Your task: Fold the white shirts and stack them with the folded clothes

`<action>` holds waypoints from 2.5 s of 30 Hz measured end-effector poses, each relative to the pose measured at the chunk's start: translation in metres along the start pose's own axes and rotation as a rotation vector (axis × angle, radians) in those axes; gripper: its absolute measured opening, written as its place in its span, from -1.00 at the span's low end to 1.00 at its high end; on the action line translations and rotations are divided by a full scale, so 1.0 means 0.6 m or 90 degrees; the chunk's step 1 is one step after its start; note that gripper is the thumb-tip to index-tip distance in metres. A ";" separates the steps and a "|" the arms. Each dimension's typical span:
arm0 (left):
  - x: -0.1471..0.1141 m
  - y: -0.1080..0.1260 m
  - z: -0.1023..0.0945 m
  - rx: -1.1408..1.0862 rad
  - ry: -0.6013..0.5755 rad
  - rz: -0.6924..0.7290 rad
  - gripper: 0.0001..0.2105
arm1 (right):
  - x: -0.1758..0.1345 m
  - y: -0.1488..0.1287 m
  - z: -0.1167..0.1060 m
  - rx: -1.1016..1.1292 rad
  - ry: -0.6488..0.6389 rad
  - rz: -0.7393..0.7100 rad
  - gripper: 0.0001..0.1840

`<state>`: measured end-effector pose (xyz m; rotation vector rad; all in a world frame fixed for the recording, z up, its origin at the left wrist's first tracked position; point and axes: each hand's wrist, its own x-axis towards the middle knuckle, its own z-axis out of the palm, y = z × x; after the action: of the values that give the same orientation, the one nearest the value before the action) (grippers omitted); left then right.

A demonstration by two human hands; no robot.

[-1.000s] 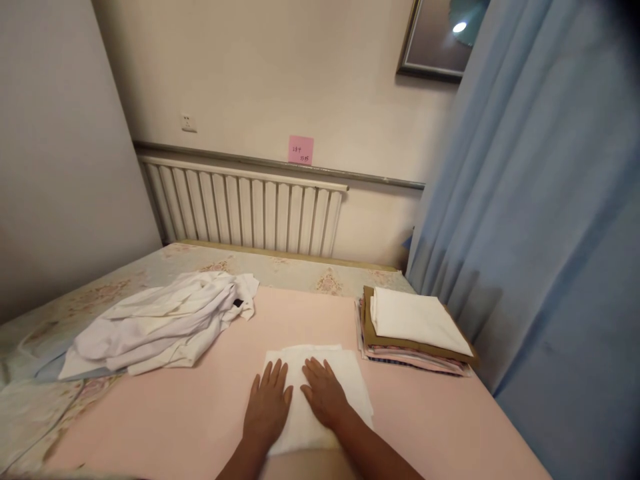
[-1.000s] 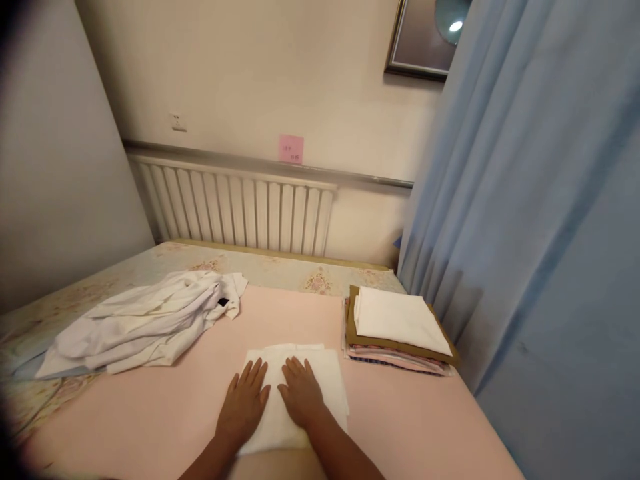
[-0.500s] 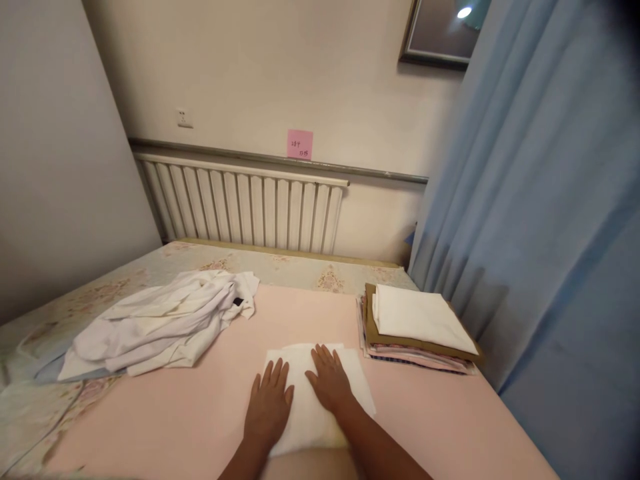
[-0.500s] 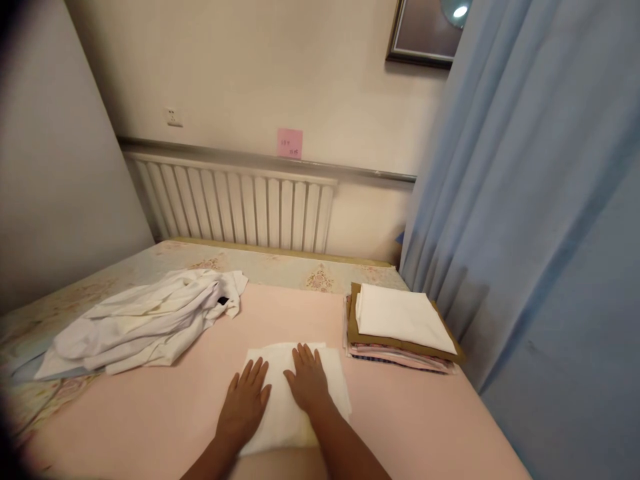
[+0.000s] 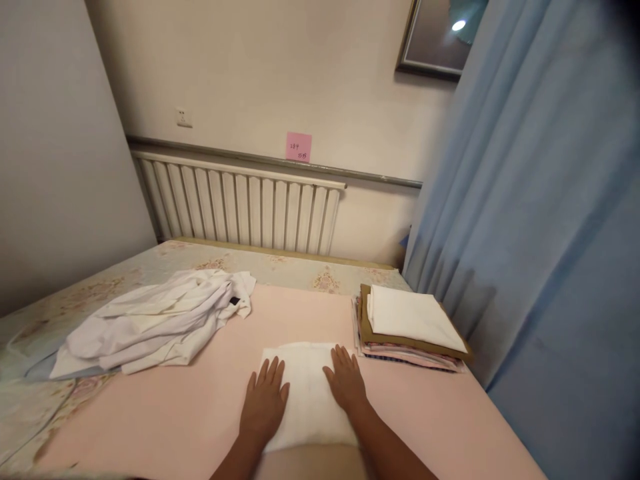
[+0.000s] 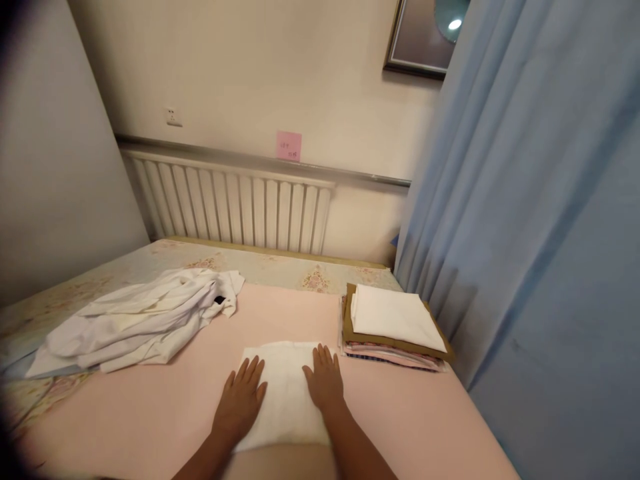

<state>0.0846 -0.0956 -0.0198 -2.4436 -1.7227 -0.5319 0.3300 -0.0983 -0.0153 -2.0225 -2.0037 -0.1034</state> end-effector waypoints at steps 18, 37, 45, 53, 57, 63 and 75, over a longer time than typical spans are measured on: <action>0.062 0.084 -0.036 0.013 -0.083 0.054 -0.50 | -0.073 0.012 0.012 -0.002 0.147 0.027 -0.45; 0.116 0.090 0.048 -0.059 -0.095 0.133 -0.45 | -0.070 0.015 0.023 0.007 0.160 0.032 -0.47; 0.114 0.044 0.037 -0.035 -0.080 0.130 -0.45 | -0.071 0.015 0.027 0.013 0.198 0.020 -0.47; 0.087 0.017 0.038 -0.005 -0.014 0.097 -0.49 | -0.072 0.016 0.028 0.018 0.211 0.014 -0.46; 0.071 0.013 0.026 0.006 -0.024 0.072 -0.49 | -0.072 0.024 0.029 0.003 0.193 -0.020 -0.45; 0.049 0.007 0.009 0.011 -0.058 0.030 -0.47 | -0.072 0.025 0.023 -0.002 0.151 -0.015 -0.43; -0.014 -0.016 0.003 0.038 -0.036 -0.003 -0.48 | -0.072 0.027 0.032 -0.007 0.169 -0.019 -0.43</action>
<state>0.0734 -0.0992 -0.0252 -2.4373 -1.7395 -0.4090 0.3418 -0.1351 -0.0472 -1.8738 -1.8702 -0.3694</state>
